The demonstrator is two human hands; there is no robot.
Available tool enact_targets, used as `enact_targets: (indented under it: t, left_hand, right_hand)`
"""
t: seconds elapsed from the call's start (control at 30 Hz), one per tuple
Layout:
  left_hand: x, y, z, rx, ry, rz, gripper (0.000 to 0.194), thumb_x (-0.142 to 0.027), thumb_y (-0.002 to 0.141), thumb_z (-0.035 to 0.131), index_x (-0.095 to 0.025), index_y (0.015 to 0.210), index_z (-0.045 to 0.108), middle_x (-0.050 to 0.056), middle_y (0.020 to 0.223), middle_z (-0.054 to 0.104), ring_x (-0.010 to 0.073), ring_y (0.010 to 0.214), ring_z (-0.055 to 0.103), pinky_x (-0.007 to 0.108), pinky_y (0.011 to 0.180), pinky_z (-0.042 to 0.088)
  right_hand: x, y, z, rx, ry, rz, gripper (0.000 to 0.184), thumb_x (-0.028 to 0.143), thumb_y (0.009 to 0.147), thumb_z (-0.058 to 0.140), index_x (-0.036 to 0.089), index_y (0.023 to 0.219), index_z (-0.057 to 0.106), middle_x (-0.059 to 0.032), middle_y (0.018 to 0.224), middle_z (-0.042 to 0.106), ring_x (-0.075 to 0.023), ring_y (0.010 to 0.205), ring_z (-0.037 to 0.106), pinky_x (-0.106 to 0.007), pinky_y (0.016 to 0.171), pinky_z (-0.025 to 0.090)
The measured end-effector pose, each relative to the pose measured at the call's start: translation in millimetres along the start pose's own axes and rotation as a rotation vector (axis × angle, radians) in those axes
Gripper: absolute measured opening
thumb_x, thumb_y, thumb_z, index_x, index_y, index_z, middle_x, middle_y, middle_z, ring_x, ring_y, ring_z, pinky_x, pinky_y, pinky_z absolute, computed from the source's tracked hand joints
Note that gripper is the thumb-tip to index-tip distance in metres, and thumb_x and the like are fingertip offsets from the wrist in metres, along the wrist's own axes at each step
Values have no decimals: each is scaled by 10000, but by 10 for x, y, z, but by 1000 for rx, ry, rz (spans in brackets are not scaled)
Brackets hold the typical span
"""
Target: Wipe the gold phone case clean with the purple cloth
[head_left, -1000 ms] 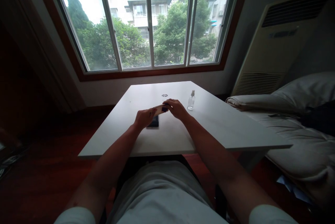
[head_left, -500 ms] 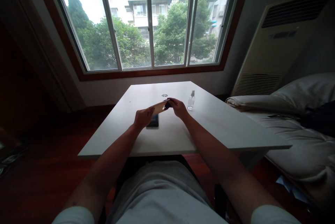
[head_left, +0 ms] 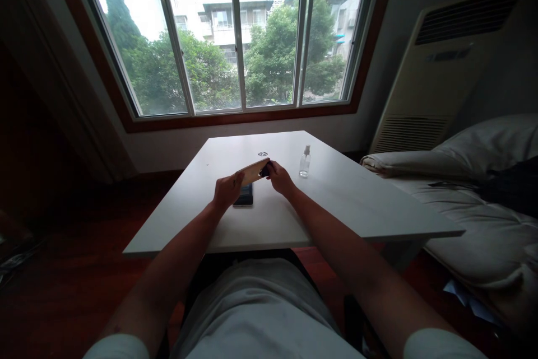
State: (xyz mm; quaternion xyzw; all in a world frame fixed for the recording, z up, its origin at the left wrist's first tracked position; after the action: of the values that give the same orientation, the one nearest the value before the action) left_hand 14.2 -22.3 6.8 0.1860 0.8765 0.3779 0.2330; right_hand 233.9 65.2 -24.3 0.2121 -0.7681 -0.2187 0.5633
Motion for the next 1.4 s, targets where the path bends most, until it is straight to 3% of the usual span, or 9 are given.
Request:
enact_targets:
  t: [0.23, 0.37, 0.5, 0.77, 0.97, 1.17, 1.3, 1.4]
  left_hand:
    - [102, 12, 21, 7, -56, -125, 674, -566, 1080, 266, -135, 881, 745, 89, 649, 684, 184, 621, 668, 266, 583, 439]
    - [64, 37, 47, 46, -65, -132, 640, -546, 1086, 279, -135, 940, 748, 76, 622, 672, 188, 626, 676, 261, 583, 443]
    - [-1, 49, 67, 80, -79, -99, 598, -529, 1087, 301, -142, 1030, 754, 71, 646, 688, 187, 651, 694, 246, 578, 441]
    - [-37, 16, 134, 127, 0, -44, 663, -575, 1072, 305, -140, 874, 764, 91, 623, 682, 210, 648, 696, 259, 580, 423]
    - [-5, 21, 106, 108, -78, -101, 648, -573, 1068, 321, -135, 854, 749, 86, 612, 670, 202, 626, 681, 260, 565, 410]
    - [92, 33, 66, 89, -163, -197, 684, -613, 1059, 322, -136, 789, 731, 74, 571, 648, 188, 595, 665, 255, 551, 416]
    - [42, 36, 88, 121, -129, -142, 674, -598, 1063, 320, -134, 811, 739, 72, 580, 646, 186, 592, 662, 254, 547, 398]
    - [-17, 34, 101, 126, -76, -76, 652, -578, 1067, 325, -135, 851, 751, 78, 604, 656, 192, 604, 666, 258, 553, 388]
  right_hand:
    - [21, -41, 82, 33, -106, -17, 280, 345, 1032, 400, 202, 1054, 641, -50, 883, 745, -180, 745, 687, -327, 696, 569]
    - [178, -78, -18, -83, -160, -76, 294, 346, 1039, 411, 207, 1173, 632, -75, 1021, 759, -201, 864, 708, -362, 810, 562]
    - [269, -96, -107, -182, -186, -71, 297, 373, 1031, 450, 211, 1188, 643, -75, 1029, 762, -217, 912, 705, -373, 853, 544]
    - [356, -128, -223, -300, -112, -48, 403, 485, 1013, 467, 191, 1193, 675, -81, 991, 763, -219, 837, 698, -350, 805, 559]
    - [336, -107, -178, -225, -19, -18, 444, 437, 998, 464, 171, 1296, 657, -81, 972, 763, -210, 744, 707, -340, 704, 595]
    - [297, -90, -141, -193, -163, -84, 458, 289, 937, 512, 167, 1357, 646, -95, 1077, 770, -239, 902, 737, -385, 864, 597]
    - [334, -101, -183, -202, -199, -89, 428, 323, 961, 508, 167, 1328, 663, -100, 1066, 773, -240, 877, 737, -374, 831, 597]
    - [400, -117, -236, -246, -261, -137, 397, 336, 978, 500, 176, 1290, 686, -111, 1130, 763, -256, 960, 725, -392, 895, 576]
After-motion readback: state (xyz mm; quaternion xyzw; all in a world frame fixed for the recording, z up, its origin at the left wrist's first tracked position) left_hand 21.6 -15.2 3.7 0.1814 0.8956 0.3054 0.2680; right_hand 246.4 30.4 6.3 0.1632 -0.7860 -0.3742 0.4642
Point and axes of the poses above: each hand's wrist, its own y-axis towards the middle knuckle, its own z-axis out of the palm, x = y × z, the point moved 5 cm from there along y, towards the middle knuckle
